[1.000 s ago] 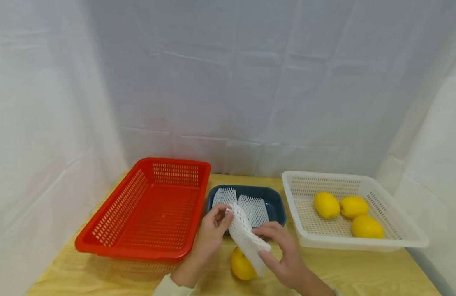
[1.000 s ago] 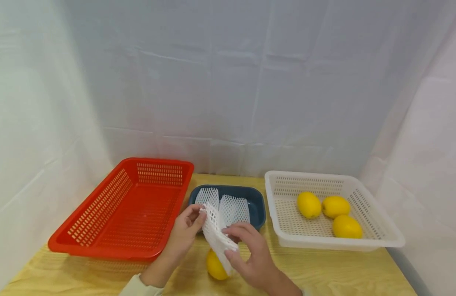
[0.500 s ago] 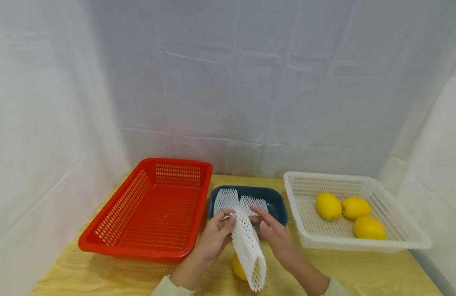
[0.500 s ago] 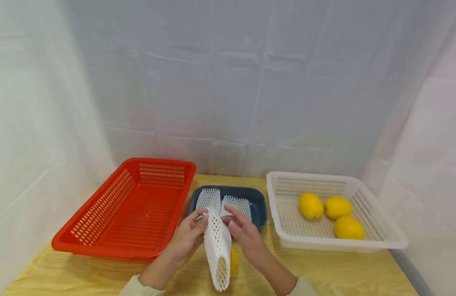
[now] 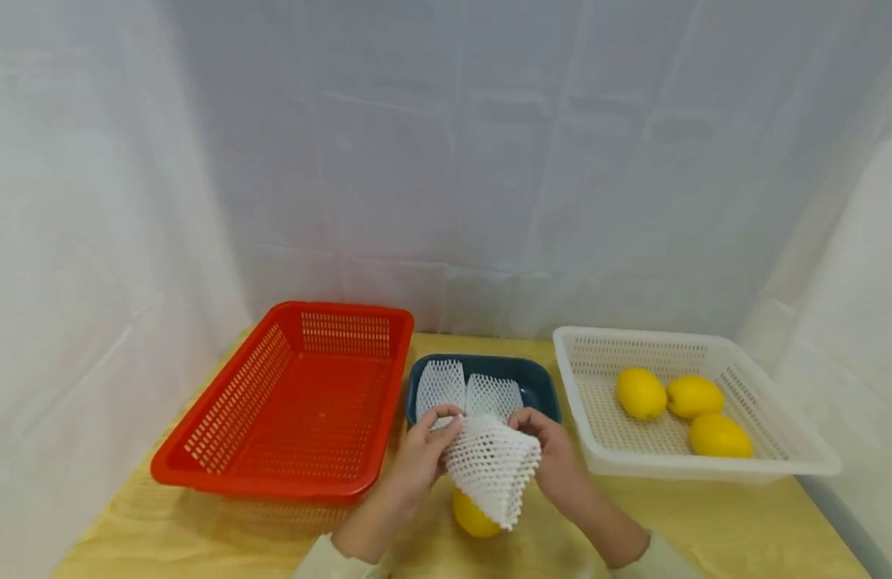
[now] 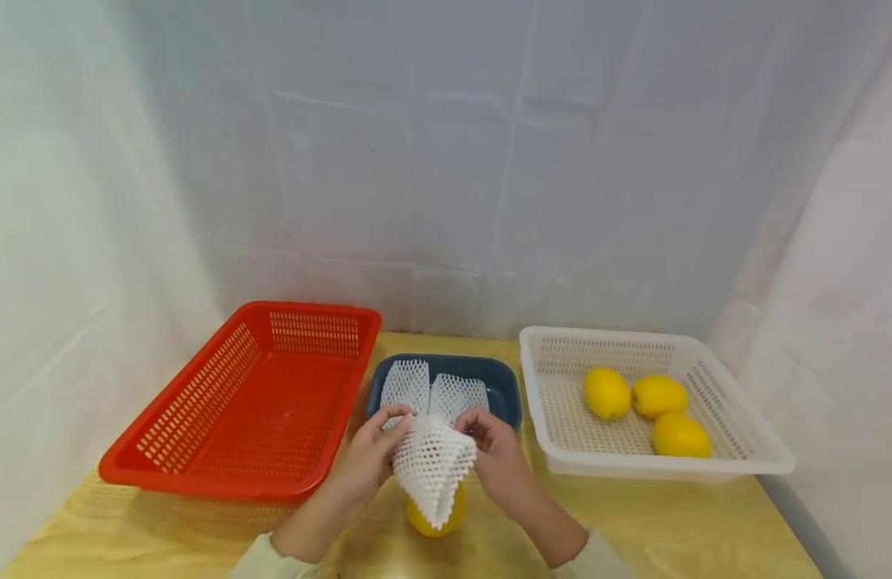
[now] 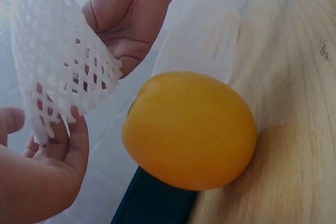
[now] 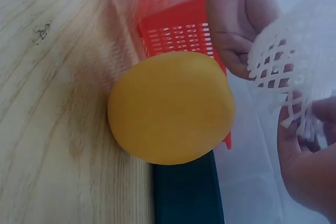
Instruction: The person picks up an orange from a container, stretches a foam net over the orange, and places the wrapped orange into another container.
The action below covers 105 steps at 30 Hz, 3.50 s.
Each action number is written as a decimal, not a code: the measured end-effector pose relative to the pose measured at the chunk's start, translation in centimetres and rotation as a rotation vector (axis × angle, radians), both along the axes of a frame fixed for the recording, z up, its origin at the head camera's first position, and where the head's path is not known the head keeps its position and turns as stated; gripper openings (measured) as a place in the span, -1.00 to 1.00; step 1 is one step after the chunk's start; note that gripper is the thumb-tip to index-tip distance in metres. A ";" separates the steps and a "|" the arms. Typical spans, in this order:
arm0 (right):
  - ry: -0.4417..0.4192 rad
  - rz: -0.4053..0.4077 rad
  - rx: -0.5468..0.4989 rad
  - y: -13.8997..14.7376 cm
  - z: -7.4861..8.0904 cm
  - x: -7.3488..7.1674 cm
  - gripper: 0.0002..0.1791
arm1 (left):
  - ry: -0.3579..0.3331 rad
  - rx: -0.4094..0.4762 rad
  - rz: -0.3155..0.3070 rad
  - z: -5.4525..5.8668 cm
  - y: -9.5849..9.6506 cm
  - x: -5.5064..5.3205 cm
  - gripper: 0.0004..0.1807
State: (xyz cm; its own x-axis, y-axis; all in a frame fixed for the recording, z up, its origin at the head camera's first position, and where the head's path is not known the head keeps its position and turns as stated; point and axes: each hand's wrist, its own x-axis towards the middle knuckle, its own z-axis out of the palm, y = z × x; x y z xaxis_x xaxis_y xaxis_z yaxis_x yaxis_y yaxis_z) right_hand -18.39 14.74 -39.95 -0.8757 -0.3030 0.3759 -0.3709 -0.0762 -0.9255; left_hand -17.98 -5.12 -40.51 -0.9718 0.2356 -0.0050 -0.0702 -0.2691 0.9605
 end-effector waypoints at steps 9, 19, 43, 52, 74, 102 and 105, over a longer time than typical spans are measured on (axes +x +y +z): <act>-0.248 -0.175 0.078 0.3 -0.1 -0.2 -0.72 | 0.099 -0.137 -0.061 0.6 -1.4 0.0 -0.69; -0.340 -0.041 0.145 1.1 0.1 -0.3 -0.42 | 0.156 -0.326 -0.153 -0.2 -1.0 -0.5 -0.58; 0.054 0.078 0.475 1.9 -3.6 1.2 -0.41 | 0.136 -0.502 -0.202 -4.5 -2.4 1.9 -0.51; -0.120 0.109 0.503 1.8 -4.3 1.1 -0.41 | 0.137 -0.586 -0.216 -4.9 -2.2 1.5 -0.53; -0.479 0.274 0.171 3.8 -5.5 0.8 -0.53 | -0.168 -0.265 -0.313 -4.9 -3.0 1.8 -0.66; -0.615 0.211 -0.051 2.0 -2.9 0.0 -0.67 | -0.077 -0.123 -0.241 -2.2 -2.0 1.2 -0.59; -0.583 0.189 -0.095 1.6 -1.7 -0.3 -0.78 | -0.069 -0.063 -0.220 -1.1 -1.5 1.0 -0.63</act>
